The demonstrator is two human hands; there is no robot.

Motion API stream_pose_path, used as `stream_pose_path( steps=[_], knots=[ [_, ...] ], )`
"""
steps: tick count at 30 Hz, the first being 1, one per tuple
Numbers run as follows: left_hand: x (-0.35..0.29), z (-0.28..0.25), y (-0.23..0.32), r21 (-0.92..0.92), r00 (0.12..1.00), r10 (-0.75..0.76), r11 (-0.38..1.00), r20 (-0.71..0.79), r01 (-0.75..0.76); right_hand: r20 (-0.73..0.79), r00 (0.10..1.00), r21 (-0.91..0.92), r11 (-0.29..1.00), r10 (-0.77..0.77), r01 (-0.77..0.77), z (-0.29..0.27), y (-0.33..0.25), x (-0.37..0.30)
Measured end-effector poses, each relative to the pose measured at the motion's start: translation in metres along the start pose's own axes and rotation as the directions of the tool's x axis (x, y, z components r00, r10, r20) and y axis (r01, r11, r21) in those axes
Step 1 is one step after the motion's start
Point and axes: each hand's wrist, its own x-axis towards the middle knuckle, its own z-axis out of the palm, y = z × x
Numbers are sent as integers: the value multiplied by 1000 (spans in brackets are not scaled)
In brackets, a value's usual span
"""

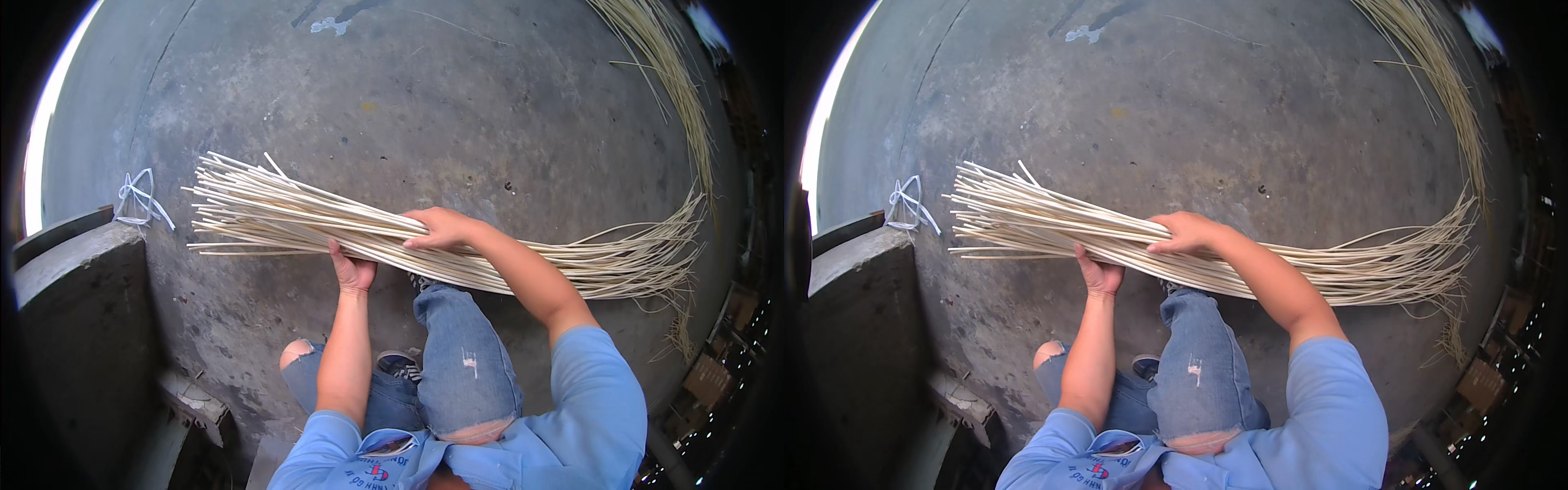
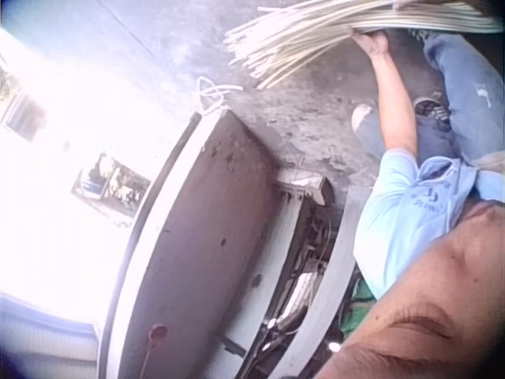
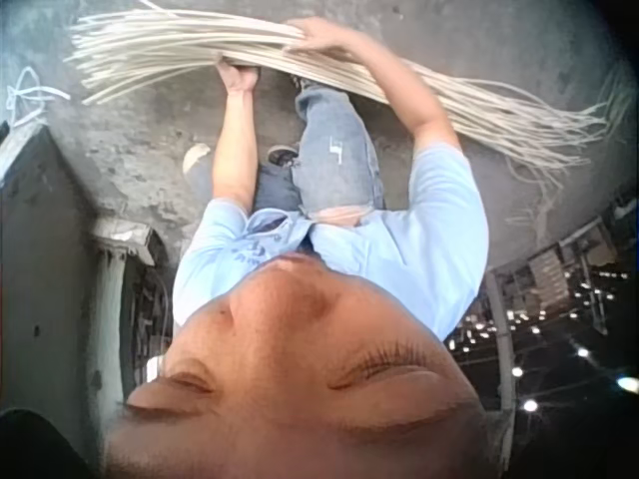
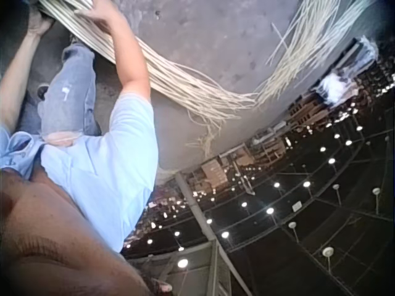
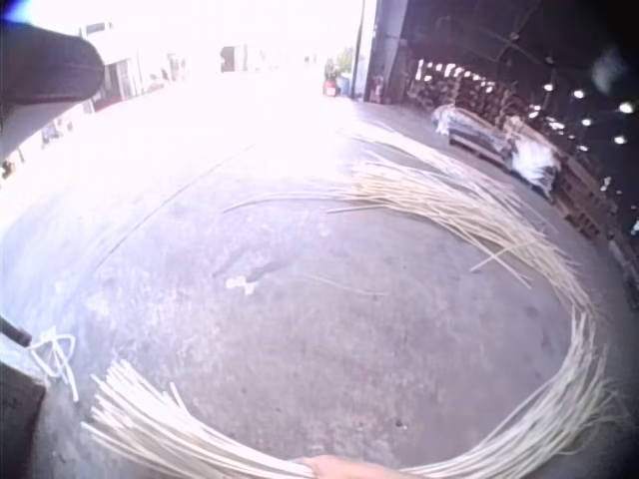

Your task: The person gathers loose bamboo strips from the floor, aligns them into bundles, and places them in neat piles. The person repeatedly picks up, straightens, and stacks the strips by hand in a workshop setting.

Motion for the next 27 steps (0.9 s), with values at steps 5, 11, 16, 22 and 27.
stream_pose_path(
  steps=[5, 11, 16, 22, 27],
  knots=[
    [-2, 2, 4, 9, 1000, 1, 1000, 2, -1, -260, 953, -41, 988, -154, 148, 14, -32, 33],
    [-3, 2, 6, 24, 1000, 0, 1000, -20, 0, 48, 998, 288, 956, 36, -49, -1, -24, 57],
    [-4, -2, 2, -1, 997, 38, 999, -65, -39, 275, 951, 578, 766, 140, -280, -9, -15, 72],
    [-5, -4, -9, 164, 993, 85, 984, -83, -71, 305, 936, 604, 724, 176, -333, 1, -4, 75],
    [-6, -8, -6, 161, 986, 103, 984, -128, -82, 61, 988, 458, 875, 145, -157, 16, -13, 67]
  ],
)
